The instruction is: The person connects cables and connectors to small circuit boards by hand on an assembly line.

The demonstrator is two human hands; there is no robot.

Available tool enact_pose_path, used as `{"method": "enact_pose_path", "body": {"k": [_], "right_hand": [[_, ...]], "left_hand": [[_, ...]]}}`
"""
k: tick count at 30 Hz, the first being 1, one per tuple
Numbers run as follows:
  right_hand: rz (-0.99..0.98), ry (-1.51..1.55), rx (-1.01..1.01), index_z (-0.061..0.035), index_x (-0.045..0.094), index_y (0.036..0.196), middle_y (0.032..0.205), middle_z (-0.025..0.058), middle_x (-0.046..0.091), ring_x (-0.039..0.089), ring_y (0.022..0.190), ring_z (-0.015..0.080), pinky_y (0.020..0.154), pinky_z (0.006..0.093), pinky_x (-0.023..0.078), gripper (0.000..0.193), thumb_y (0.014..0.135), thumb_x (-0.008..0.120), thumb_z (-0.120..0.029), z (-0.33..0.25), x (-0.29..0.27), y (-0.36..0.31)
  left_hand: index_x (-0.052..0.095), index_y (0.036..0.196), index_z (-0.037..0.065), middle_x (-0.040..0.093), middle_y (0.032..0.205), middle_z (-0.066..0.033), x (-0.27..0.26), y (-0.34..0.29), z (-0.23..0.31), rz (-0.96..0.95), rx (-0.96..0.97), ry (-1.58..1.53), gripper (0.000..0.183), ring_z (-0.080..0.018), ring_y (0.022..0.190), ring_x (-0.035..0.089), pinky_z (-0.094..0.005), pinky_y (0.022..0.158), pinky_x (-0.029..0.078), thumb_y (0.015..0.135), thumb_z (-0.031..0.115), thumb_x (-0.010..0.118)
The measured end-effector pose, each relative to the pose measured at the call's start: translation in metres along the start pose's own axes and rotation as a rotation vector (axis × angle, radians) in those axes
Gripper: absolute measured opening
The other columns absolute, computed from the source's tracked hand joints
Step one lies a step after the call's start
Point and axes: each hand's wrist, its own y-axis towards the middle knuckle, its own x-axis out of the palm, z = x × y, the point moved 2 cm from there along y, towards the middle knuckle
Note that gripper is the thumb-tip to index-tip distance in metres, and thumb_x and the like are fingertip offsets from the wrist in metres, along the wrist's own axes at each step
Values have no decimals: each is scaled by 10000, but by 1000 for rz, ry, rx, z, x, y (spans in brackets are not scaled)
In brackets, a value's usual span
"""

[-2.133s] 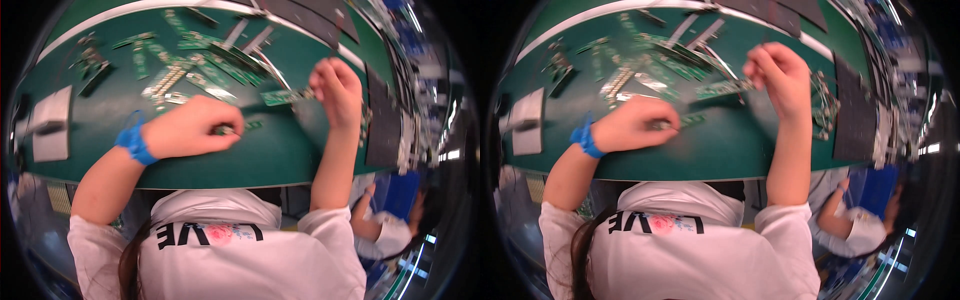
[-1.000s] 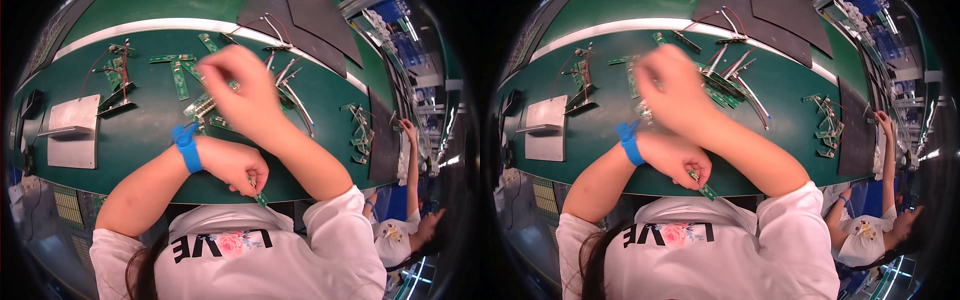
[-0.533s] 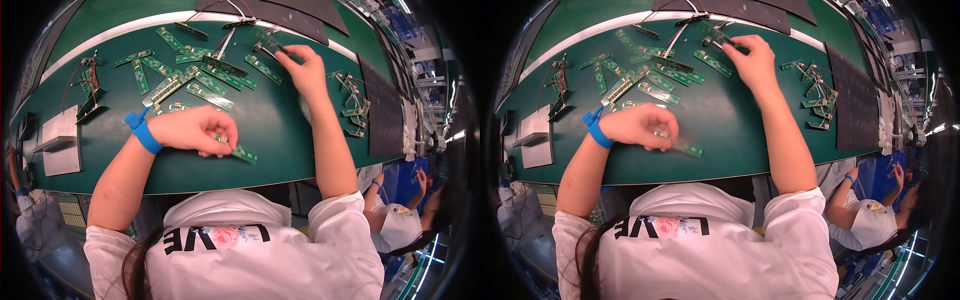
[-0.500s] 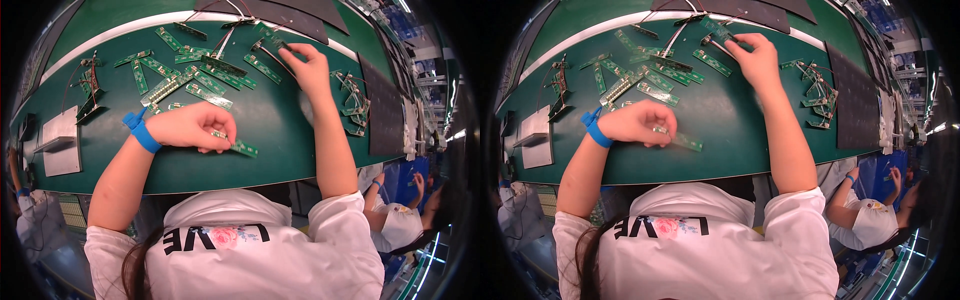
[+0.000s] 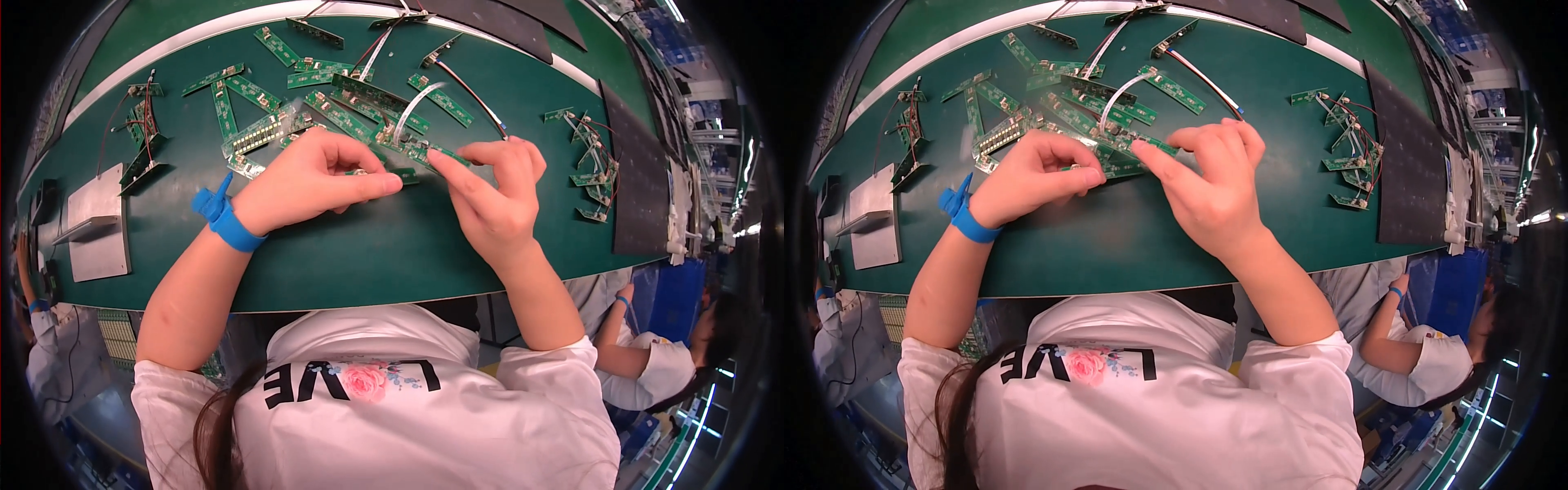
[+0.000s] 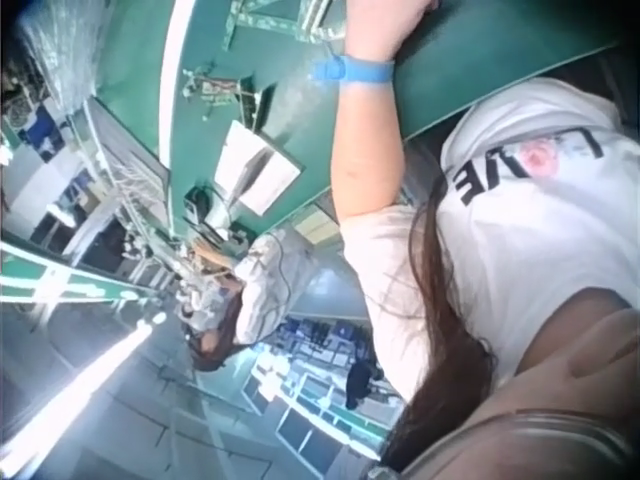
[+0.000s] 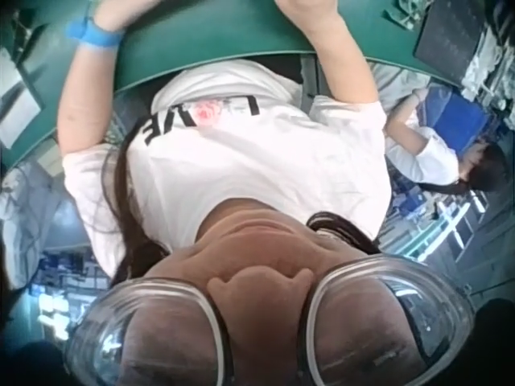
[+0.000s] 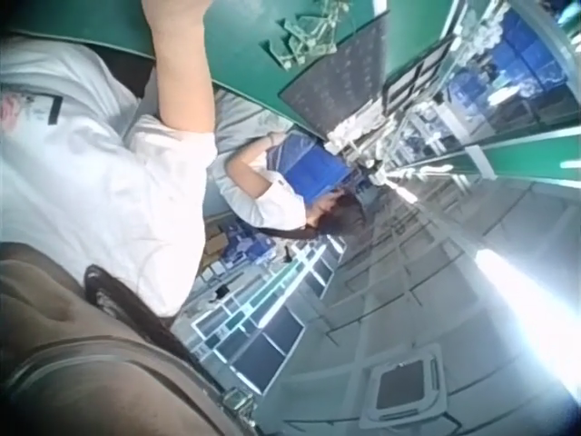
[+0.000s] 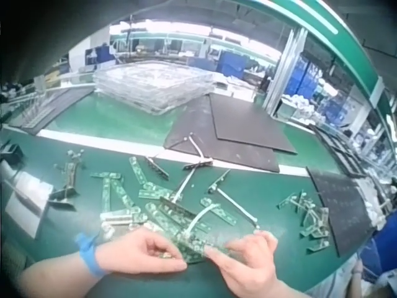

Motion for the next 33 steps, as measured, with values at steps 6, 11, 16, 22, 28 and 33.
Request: {"method": "enact_pose_path", "body": {"k": [6,11,16,22,28,33], "right_hand": [[-25,26,-25,-128,713,930,778,13,503,495,727,185,778,371,376,360,589,669,-20,-18,8,-12],[-26,75,17,-83,698,924,727,9,465,471,679,184,713,341,354,382,552,680,-1,-24,6,-14],[-25,43,116,-74,690,948,694,9,446,456,653,181,692,327,333,409,552,678,29,-21,4,-26],[-69,-47,226,-89,694,940,680,5,439,450,640,182,706,318,326,386,577,669,39,-15,-2,-40],[-392,-65,501,-89,497,1246,1064,107,487,471,1014,259,886,396,321,674,630,769,-123,-18,-25,-19],[-358,416,353,-38,396,1304,1239,162,476,428,1182,314,1010,409,278,757,670,777,-200,-14,-7,31]], "left_hand": [[662,847,8,575,649,-4,9,-7,9,192,-69,67,262,-55,511,484,-205,479,385,873,264,613],[647,905,-51,583,706,-54,7,-8,4,241,28,-159,322,-86,524,514,-213,489,417,881,267,598],[648,916,-51,593,715,-55,8,-9,2,272,44,-293,295,-86,530,520,-213,493,431,873,239,614],[656,922,-38,597,712,-43,9,-11,1,317,88,-297,240,-77,525,515,-209,491,424,864,194,631],[663,926,-26,596,702,-32,4,-12,-1,345,98,-289,215,-71,527,511,-197,504,410,866,177,629],[668,935,-18,605,707,-33,8,-15,-1,284,98,-134,205,-68,539,518,-190,513,409,867,170,625]]}}
